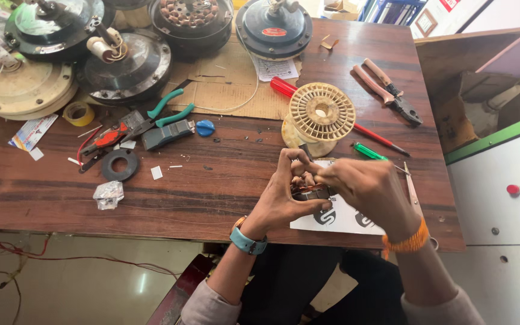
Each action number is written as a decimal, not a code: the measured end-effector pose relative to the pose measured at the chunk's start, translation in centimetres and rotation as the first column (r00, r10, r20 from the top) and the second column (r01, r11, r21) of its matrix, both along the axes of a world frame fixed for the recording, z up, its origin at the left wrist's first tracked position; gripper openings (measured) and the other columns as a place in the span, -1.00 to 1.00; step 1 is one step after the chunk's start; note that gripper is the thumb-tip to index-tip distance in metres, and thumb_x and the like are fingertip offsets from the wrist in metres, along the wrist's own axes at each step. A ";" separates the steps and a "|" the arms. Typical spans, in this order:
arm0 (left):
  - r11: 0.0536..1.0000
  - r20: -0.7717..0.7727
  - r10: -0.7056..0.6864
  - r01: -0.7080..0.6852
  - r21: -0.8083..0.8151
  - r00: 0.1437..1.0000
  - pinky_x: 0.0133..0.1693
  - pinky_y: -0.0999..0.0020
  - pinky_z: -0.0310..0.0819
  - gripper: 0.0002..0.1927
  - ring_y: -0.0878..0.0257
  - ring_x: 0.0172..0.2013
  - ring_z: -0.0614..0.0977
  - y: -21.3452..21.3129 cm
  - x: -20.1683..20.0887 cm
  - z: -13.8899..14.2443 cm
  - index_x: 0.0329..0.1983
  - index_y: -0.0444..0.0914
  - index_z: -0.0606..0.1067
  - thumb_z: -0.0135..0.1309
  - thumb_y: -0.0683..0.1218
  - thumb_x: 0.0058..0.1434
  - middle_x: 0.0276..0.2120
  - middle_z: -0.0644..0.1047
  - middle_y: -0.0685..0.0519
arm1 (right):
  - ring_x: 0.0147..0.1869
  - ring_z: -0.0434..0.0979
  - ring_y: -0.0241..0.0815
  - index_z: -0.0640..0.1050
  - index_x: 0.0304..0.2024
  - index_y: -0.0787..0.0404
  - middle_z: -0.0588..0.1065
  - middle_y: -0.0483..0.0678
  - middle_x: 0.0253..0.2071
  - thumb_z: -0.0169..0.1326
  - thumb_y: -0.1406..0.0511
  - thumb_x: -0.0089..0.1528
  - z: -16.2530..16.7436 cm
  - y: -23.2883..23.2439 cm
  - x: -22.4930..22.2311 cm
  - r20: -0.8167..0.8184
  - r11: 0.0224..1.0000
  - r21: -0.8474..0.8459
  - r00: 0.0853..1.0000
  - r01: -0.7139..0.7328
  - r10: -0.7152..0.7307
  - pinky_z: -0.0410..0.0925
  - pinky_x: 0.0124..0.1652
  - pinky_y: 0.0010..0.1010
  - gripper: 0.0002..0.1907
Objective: The person works on an electric motor armature at a workbench, holding the rotor in one hand while fitting and pressing copper wire windings into its slots with the other hand, turning the armature to reach different sides.
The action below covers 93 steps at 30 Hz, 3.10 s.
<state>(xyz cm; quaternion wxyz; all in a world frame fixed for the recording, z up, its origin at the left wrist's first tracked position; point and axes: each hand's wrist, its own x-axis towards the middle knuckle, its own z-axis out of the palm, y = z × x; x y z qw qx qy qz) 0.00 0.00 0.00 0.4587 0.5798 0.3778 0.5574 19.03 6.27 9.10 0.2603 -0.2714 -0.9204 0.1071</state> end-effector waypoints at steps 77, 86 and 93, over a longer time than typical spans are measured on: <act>0.989 0.123 0.104 -0.116 0.087 0.987 -0.09 0.37 0.65 -0.27 0.34 -0.16 0.62 -0.1 1.1 1.9 0.22 -0.22 0.16 0.35 -0.08 0.13 -0.01 0.63 -0.04 | -0.62 0.24 -0.49 0.66 -0.25 0.21 0.47 -0.19 -0.61 0.31 0.36 0.18 0.8 -5.4 -0.5 -0.197 0.913 -0.259 0.908 0.315 -0.369 0.09 -0.59 -0.52 -0.89; 0.959 0.072 0.195 -0.205 0.193 0.978 -0.07 0.33 0.61 -0.62 0.31 -0.12 0.65 -0.4 1.2 2.0 0.03 -0.22 0.41 0.32 -0.09 0.25 -0.01 0.65 0.01 | -0.55 0.14 -0.56 0.58 -0.30 0.25 0.33 -0.31 -0.63 0.21 0.35 0.29 -7.0 -6.4 0.2 -0.415 0.828 -0.517 0.782 0.220 -0.466 0.01 -0.54 -0.58 -0.90; 0.885 -0.269 0.441 -0.365 0.288 0.856 -0.25 0.36 0.58 -0.48 0.29 -0.29 0.60 -0.5 2.1 3.4 -0.01 -0.22 0.46 0.40 0.04 0.05 -0.28 0.53 0.12 | -0.53 0.15 -0.53 0.56 -0.29 0.26 0.34 -0.29 -0.59 0.15 0.34 0.32 -8.6 -7.0 1.1 -0.404 0.810 -0.483 0.736 0.333 -0.544 0.05 -0.52 -0.56 -0.89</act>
